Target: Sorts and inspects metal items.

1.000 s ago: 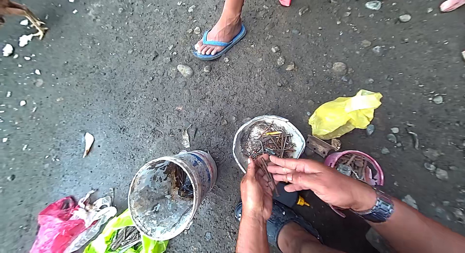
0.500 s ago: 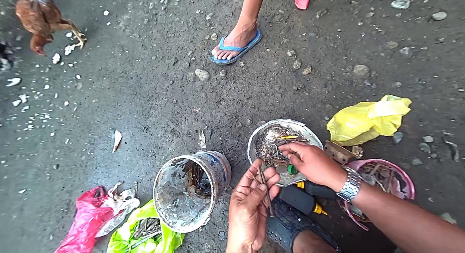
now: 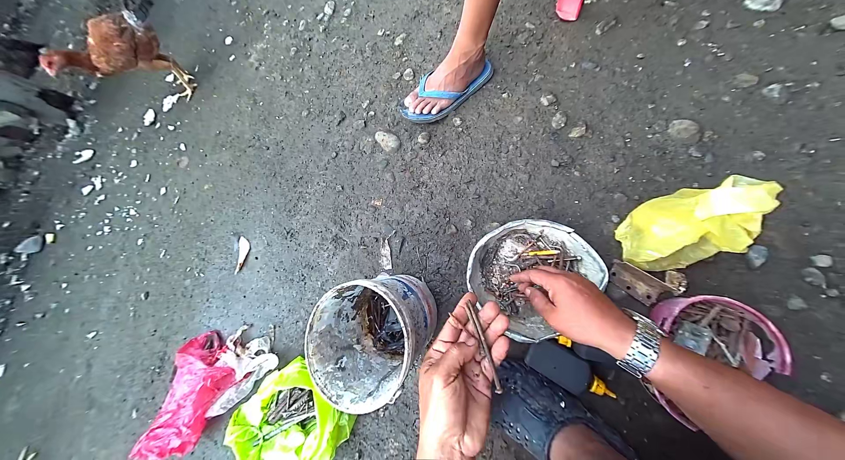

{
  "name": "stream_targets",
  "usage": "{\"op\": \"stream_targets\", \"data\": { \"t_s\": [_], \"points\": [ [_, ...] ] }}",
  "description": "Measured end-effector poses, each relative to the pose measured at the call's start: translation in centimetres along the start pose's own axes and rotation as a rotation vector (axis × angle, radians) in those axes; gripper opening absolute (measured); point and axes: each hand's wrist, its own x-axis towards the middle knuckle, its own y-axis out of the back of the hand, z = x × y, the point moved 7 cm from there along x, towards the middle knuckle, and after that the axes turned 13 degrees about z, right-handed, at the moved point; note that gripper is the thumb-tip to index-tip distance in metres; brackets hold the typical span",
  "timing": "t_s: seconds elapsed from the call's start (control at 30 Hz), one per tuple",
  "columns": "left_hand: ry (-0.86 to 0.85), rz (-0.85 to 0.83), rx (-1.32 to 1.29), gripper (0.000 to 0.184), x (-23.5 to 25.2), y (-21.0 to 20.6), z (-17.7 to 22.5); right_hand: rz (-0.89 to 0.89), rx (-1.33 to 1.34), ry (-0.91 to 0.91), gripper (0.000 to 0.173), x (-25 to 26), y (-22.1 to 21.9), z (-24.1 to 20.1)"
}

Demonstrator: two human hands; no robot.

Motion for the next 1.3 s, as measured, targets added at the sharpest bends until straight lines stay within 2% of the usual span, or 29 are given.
{"op": "stream_targets", "data": {
  "t_s": [0.1, 0.23, 0.33, 0.43, 0.57, 0.7, 0.83, 0.93, 1.07, 1.1, 1.17, 1.23, 1.3],
  "points": [
    [0.001, -0.056, 0.032, 0.041, -1.0, -0.2, 0.7, 0.027, 0.036, -0.001, 0.028, -0.3, 0.5, 0.2],
    [-0.107, -0.170, 0.065, 0.041, -3.9, -0.2, 4.5, 0.049, 0.155, -0.011, 0.028, -0.7, 0.8, 0.6],
    [-0.262, -0.014, 0.210, 0.038, -4.6, 0.5, 6.3, -0.093, 0.511, -0.051, 0.026, -1.7, 1.1, -2.1],
    [-0.295, 0.105, 0.390, 0.034, -4.3, 0.7, 5.5, -0.230, 0.823, -0.018, 0.026, -2.8, 1.2, -6.9],
    [-0.260, 0.136, 0.448, 0.027, -3.7, 0.8, 3.2, -0.262, 0.973, -0.020, 0.024, -2.7, -0.1, -9.1],
    [-0.215, 0.208, 0.472, 0.022, -3.3, 1.0, 2.2, -0.257, 1.035, -0.067, 0.020, -2.6, -0.4, -8.8],
    [-0.212, 0.213, 0.490, 0.018, -3.5, 0.7, 2.7, -0.271, 1.059, -0.145, 0.016, -2.8, 0.0, -8.1],
    [-0.399, 0.259, 0.664, 0.020, -5.6, 0.5, 5.8, -0.266, 1.120, -0.201, 0.017, -2.8, 1.0, -7.7],
    [-0.825, 0.368, 1.095, 0.024, -9.1, 0.8, 13.0, -0.204, 1.160, -0.145, 0.019, -2.7, 2.4, -7.3],
    [-0.874, 0.430, 1.255, 0.027, -9.2, 1.2, 14.6, -0.188, 1.140, -0.113, 0.020, -2.7, 2.5, -7.3],
    [-0.835, 0.563, 1.599, 0.048, -8.0, 2.2, 16.8, -0.167, 1.093, -0.072, 0.021, -2.8, 2.6, -7.4],
    [-0.645, 0.643, 1.814, 0.078, -6.3, 3.0, 17.8, -0.172, 1.055, -0.034, 0.020, -2.9, 2.3, -7.8],
    [-0.490, 0.683, 1.877, 0.099, -5.5, 3.4, 18.3, -0.186, 1.039, 0.005, 0.018, -3.1, 1.9, -8.3]
  ]
}}
